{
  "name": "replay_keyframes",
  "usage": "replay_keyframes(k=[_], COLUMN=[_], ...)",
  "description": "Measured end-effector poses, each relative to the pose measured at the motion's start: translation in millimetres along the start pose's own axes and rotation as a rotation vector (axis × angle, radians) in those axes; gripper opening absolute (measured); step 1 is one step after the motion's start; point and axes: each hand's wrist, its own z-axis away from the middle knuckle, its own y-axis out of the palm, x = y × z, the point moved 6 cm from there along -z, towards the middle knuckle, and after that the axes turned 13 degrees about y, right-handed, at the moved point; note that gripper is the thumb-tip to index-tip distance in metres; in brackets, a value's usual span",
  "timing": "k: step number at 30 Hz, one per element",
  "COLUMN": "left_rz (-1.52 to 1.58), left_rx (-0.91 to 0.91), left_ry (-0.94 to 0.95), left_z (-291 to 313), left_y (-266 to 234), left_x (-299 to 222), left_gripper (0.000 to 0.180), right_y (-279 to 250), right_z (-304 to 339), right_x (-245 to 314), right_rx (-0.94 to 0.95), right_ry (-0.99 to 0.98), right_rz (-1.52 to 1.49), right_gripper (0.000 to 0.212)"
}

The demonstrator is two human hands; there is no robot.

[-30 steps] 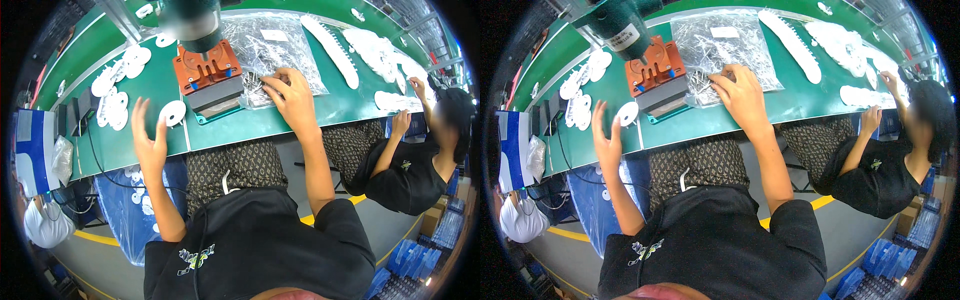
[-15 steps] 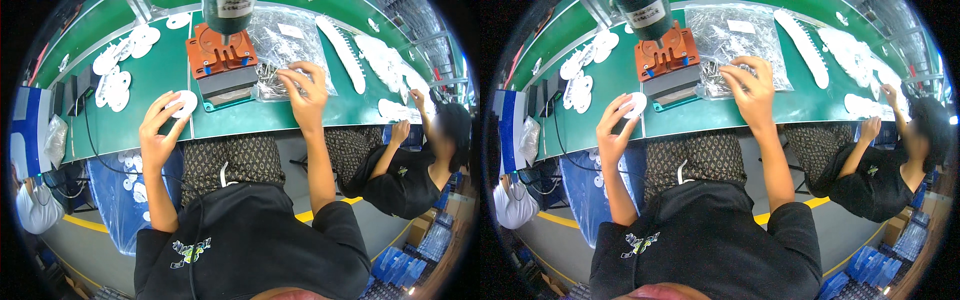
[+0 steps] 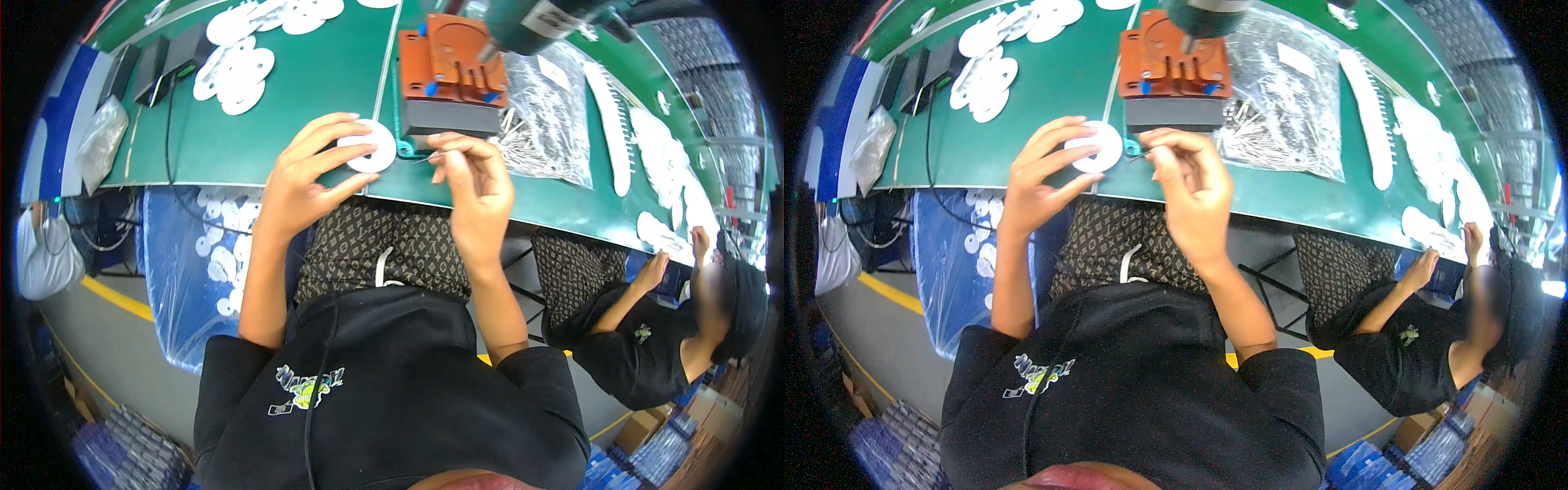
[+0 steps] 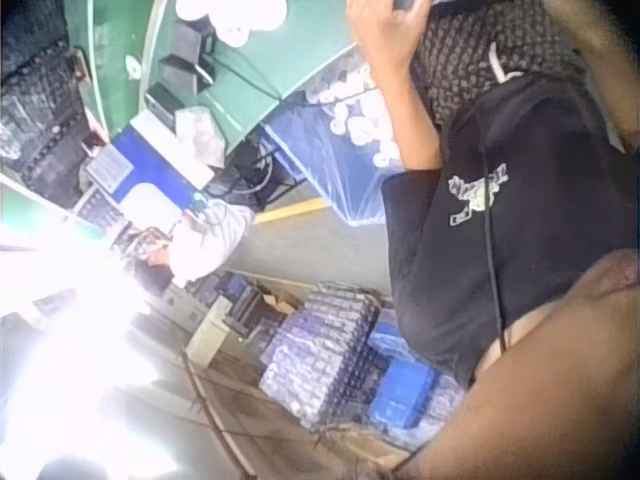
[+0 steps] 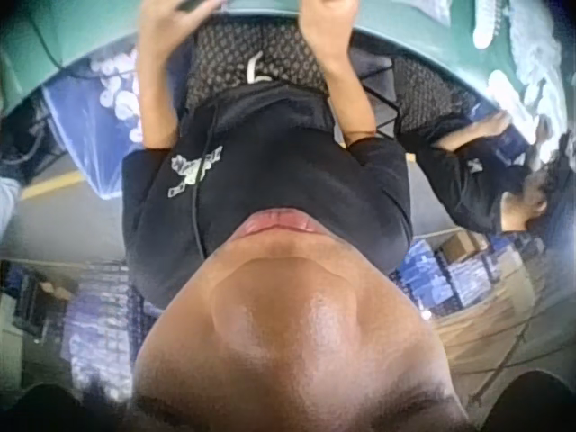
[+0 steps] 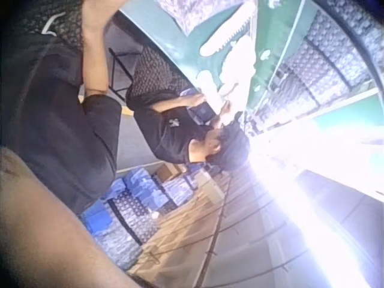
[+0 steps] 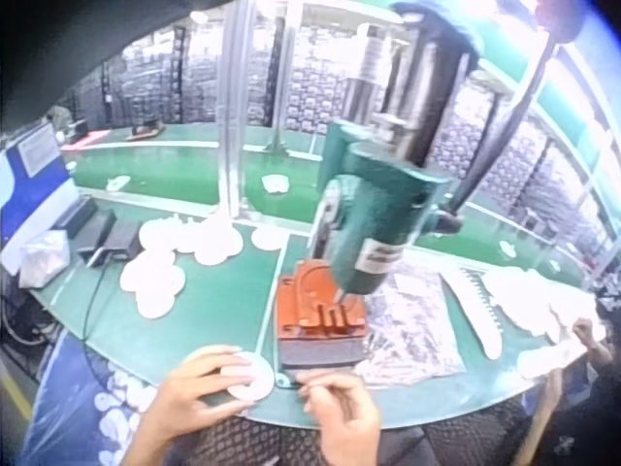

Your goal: Manually press small electronic components into plastic housings using a lever-operated press.

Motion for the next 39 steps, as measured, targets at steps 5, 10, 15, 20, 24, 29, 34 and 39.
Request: replay_keyframes(k=[5,10,15,20,24,29,34,39], left_rz=[-0.018,-0.01,-0.05,-0.038,-0.051,-0.052,0.021,0.036], left_rx=[-0.033,-0.029,-0.021,-0.027,-0.006,0.03,0.008,-0.087], left_ry=[0.017,0.009,0.013,0.012,0.016,0.003,-0.146,-0.081], left_z=[4.8,5.6,4.1,0.8,0.5,-3.8,7.6,-9.6], left_y=[-0.2,2.9,1.7,0.4,-1.4,-1.0,-3.7,-16.0], left_x=[0.4,-2.4,-2.4,0.6,1.1,-1.3,7.1,-19.0], left_gripper=[0.039,0.035,0.03,0.03,0.032,0.031,0.035,0.037], right_y=[30.4,29.0,31.6,34.0,36.6,39.7,61.5,5.6], right_z=[4.5,3.2,1.7,0.8,2.3,4.5,9.5,28.8], right_x=[-21.6,-28.7,-29.2,-26.7,-19.1,-12.0,4.0,14.7], right_rx=[0.044,0.022,0.036,0.044,0.068,0.04,0.061,-0.073], right_ry=[-0.218,-0.146,-0.163,-0.253,-0.357,-0.45,-0.612,-0.685], right_rz=[0.365,0.209,0.273,0.315,0.363,0.431,0.69,0.725], right_gripper=[0.012,0.013,0.013,0.012,0.011,0.012,0.016,0.023])
